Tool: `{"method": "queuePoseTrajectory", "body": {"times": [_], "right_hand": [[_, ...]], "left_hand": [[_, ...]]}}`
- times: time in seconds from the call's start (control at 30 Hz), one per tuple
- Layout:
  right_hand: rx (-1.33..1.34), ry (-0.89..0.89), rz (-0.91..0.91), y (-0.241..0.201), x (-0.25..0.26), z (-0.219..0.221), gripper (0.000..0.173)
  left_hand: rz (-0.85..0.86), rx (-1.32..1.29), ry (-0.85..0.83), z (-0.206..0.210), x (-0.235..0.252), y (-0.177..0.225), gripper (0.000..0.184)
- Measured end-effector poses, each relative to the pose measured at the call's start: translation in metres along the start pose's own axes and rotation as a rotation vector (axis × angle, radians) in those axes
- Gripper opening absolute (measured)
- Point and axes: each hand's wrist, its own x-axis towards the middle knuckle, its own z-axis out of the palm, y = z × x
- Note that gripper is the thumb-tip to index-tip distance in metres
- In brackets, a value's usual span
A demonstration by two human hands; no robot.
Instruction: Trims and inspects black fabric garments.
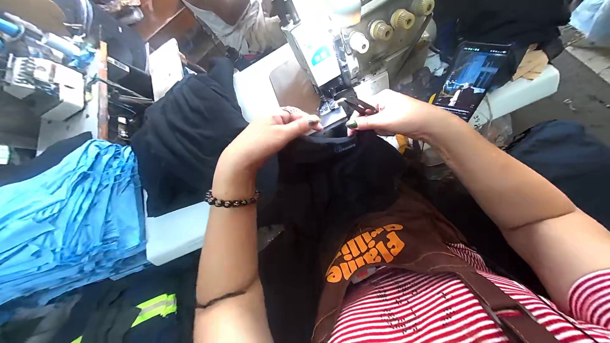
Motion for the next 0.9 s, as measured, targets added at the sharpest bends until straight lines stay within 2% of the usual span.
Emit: {"method": "queuePoseTrajectory", "body": {"times": [0.1, 0.2, 0.3, 0.37, 0.43, 0.5, 0.6, 0.7, 0.8, 0.9], "right_hand": [[-0.069, -0.057, -0.078, -0.013, -0.003, 0.003, 0.003], [-0.18, -0.164, -0.12, -0.016, -0.004, 0.003, 0.01], [-0.251, -0.291, -0.091, -0.016, -0.006, 0.003, 0.011], [-0.079, -0.363, -0.04, -0.013, -0.007, 0.004, 0.011], [0.087, -0.413, 0.01, -0.012, -0.009, 0.005, 0.007], [0.163, -0.42, 0.009, -0.013, -0.01, 0.005, 0.002], [0.145, -0.402, 0.01, -0.017, -0.009, 0.003, 0.005], [0.122, -0.34, 0.07, -0.023, -0.008, 0.002, 0.002], [0.143, -0.256, 0.121, -0.029, -0.009, 0.002, 0.004], [0.154, -0.223, 0.175, -0.037, -0.008, 0.003, 0.004]], "left_hand": [[0.053, 0.24, -0.158, -0.002, 0.003, 0.011, 0.007], [0.107, 0.383, -0.242, -0.003, 0.003, 0.018, 0.016], [0.16, 0.301, -0.181, -0.005, -0.006, 0.016, 0.008], [0.157, 0.181, -0.099, -0.002, -0.01, 0.017, 0.006], [0.134, 0.062, -0.08, 0.003, -0.013, 0.021, 0.011], [0.107, 0.03, -0.077, 0.007, -0.014, 0.025, 0.01], [0.041, 0.05, -0.124, 0.011, -0.016, 0.031, 0.009], [0.0, -0.072, -0.147, 0.014, -0.015, 0.028, 0.006], [-0.031, -0.213, -0.093, 0.011, -0.014, 0.023, 0.007], [-0.04, -0.232, -0.062, 0.009, -0.015, 0.02, 0.012]]}}
